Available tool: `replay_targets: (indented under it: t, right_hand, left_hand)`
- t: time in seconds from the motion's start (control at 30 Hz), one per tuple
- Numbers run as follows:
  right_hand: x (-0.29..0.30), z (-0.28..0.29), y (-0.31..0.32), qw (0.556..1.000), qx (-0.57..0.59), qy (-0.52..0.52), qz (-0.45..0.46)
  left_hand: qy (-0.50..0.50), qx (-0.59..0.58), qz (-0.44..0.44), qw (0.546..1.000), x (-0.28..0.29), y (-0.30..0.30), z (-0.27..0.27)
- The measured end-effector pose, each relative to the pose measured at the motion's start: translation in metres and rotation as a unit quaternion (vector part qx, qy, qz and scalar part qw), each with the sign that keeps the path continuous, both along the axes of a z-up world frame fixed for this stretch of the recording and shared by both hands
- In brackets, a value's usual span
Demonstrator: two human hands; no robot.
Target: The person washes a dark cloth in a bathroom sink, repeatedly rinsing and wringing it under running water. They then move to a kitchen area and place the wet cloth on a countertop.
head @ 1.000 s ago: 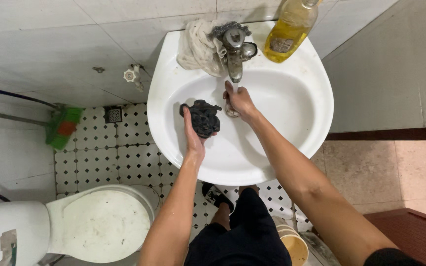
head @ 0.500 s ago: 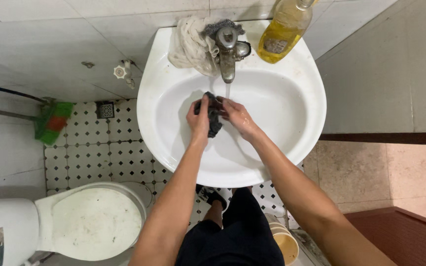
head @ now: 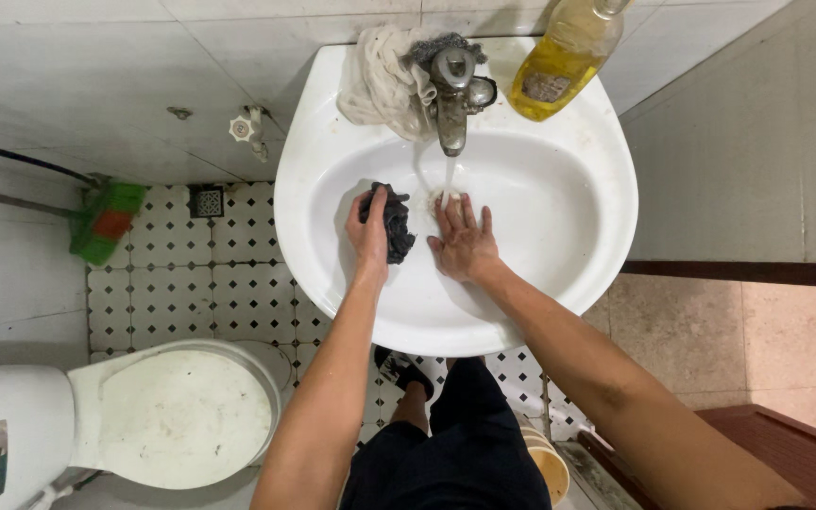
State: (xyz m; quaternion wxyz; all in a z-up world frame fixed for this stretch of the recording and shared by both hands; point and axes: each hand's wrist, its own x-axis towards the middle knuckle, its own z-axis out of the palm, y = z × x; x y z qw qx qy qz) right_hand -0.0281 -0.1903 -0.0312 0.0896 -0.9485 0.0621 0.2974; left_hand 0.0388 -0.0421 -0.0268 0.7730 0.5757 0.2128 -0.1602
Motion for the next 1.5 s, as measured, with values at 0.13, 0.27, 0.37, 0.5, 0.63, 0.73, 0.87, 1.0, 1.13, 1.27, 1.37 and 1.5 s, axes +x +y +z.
replay_targets:
  t: [0.13, 0.27, 0.37, 0.5, 0.63, 0.73, 0.87, 1.0, 1.13, 1.27, 1.37, 1.5]
  right_hand:
    - [0.000, -0.010, -0.006, 1.000, -0.002, 0.027, 0.002]
    - [0.002, -0.038, -0.045, 0.992, 0.123, -0.002, -0.023]
    - [-0.010, -0.050, -0.068, 0.888, 0.221, -0.298, -0.274]
    - [-0.007, -0.037, -0.051, 0.934, 0.155, -0.288, -0.140]
    - [0.022, -0.007, -0.020, 0.980, 0.013, -0.182, 0.083]
    - [0.054, 0.006, -0.015, 0.983, 0.043, -0.176, -0.033]
    - [0.080, -0.007, -0.013, 0.946, 0.158, -0.041, -0.281]
    - [0.058, -0.022, -0.038, 0.757, 0.487, -0.093, -0.426]
    - [0.021, -0.006, -0.090, 0.841, 0.356, -0.212, -0.349]
    - [0.008, 0.029, -0.097, 0.861, 0.204, -0.373, -0.277]
    - [0.017, 0.065, -0.088, 0.836, 0.273, -0.360, -0.312]
    - [0.052, 0.118, -0.077, 0.816, 0.276, -0.498, -0.099]
  left_hand:
    - [-0.026, 0.055, -0.072, 0.996, -0.003, -0.027, -0.011]
    - [-0.124, 0.039, -0.114, 0.985, 0.003, -0.052, -0.022]
    - [-0.130, 0.173, -0.080, 0.973, 0.001, -0.052, -0.031]
    - [-0.084, 0.154, -0.018, 0.984, -0.008, -0.043, -0.042]
    - [-0.064, 0.143, 0.006, 0.988, -0.024, -0.040, -0.055]
    - [-0.044, 0.140, 0.008, 0.989, -0.023, -0.038, -0.063]
    - [0.097, -0.093, 0.035, 0.990, -0.009, -0.049, -0.081]
    - [0.182, -0.311, 0.048, 0.931, 0.016, -0.077, -0.106]
    - [0.121, -0.069, -0.153, 0.978, 0.036, -0.124, -0.115]
    - [-0.126, 0.192, -0.330, 0.916, 0.050, -0.147, -0.084]
    - [-0.083, 0.267, -0.278, 0.919, 0.049, -0.129, -0.049]
    - [-0.160, 0.352, -0.327, 0.862, 0.037, -0.080, -0.010]
